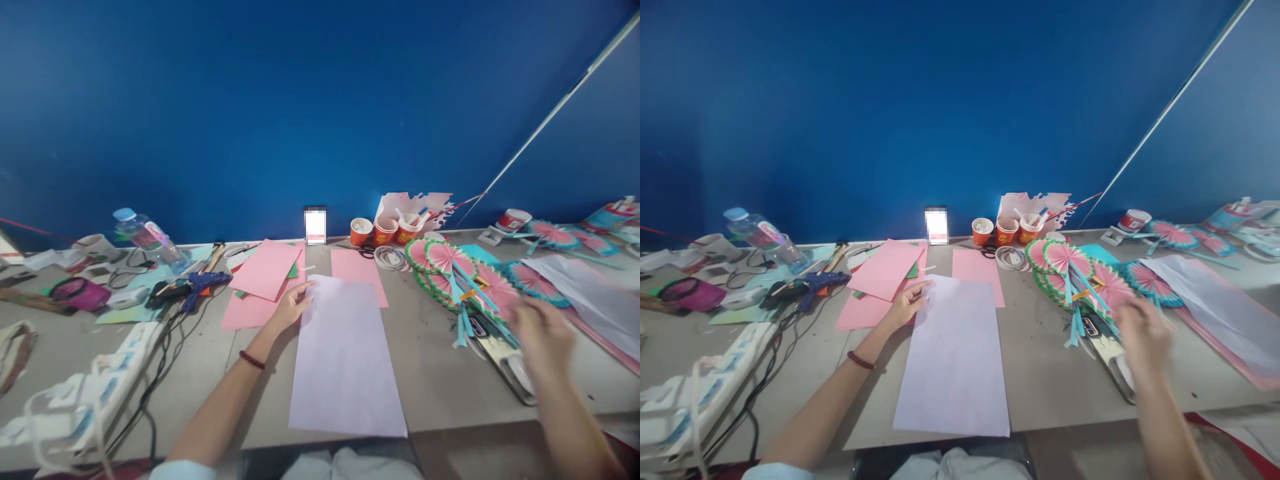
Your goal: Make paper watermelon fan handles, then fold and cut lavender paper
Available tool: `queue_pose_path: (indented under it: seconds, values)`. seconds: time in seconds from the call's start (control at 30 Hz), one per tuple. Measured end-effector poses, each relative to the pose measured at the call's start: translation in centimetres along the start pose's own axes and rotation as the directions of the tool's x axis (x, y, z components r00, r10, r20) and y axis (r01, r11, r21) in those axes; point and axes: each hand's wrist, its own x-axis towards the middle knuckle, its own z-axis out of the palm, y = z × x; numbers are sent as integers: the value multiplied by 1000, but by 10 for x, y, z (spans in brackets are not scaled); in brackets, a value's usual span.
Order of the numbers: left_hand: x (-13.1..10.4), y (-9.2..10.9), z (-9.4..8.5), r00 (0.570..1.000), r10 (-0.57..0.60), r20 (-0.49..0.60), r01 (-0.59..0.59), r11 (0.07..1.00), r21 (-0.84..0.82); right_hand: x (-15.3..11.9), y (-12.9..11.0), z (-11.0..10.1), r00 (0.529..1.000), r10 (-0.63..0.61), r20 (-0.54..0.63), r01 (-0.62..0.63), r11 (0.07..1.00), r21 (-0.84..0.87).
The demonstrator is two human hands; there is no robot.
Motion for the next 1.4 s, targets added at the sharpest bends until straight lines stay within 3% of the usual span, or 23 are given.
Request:
queue_pose_path:
  seconds: [0.03,0.07,0.1,0.13,0.23,0.33,0.5,0.63,0.8,1.0,1.2,1.4]
  values:
    - [-1,3,0,1000,-1,-15,1,1000,0,-6,-16,22,996,62,57,-66,996,63]
    - [-2,5,0,1000,-4,-22,4,1000,-7,-12,-33,47,963,51,264,-79,992,96]
    - [-3,7,0,1000,-12,-24,11,1000,-20,-16,-49,72,902,1,432,-62,990,129]
    - [-4,9,0,1000,-24,-20,24,999,-35,-20,-63,97,848,-45,528,-42,987,152]
    - [-5,11,-3,998,-57,-23,55,995,-81,-29,-85,157,811,-77,580,-40,982,186]
    - [-5,11,-6,998,-56,-37,51,992,-113,-36,-78,181,757,-55,652,-77,982,172]
    - [-3,13,-2,999,-41,-35,36,992,-117,-39,-67,170,745,-9,667,-195,953,232]
    - [-4,20,1,992,-10,-127,-8,991,-136,-42,-79,160,733,-91,674,-170,935,311]
    - [-3,16,-3,982,-114,-148,91,984,-155,-46,-86,156,701,-141,699,-116,945,306]
    - [1,4,-4,964,-137,-229,104,983,-151,-44,-84,156,724,-72,686,-138,959,247]
    - [2,6,-3,954,-84,-288,63,995,-82,-46,-79,162,724,-35,688,-154,965,211]
    - [1,9,-1,954,-38,-297,42,999,8,-45,-71,165,756,-58,652,-56,987,153]
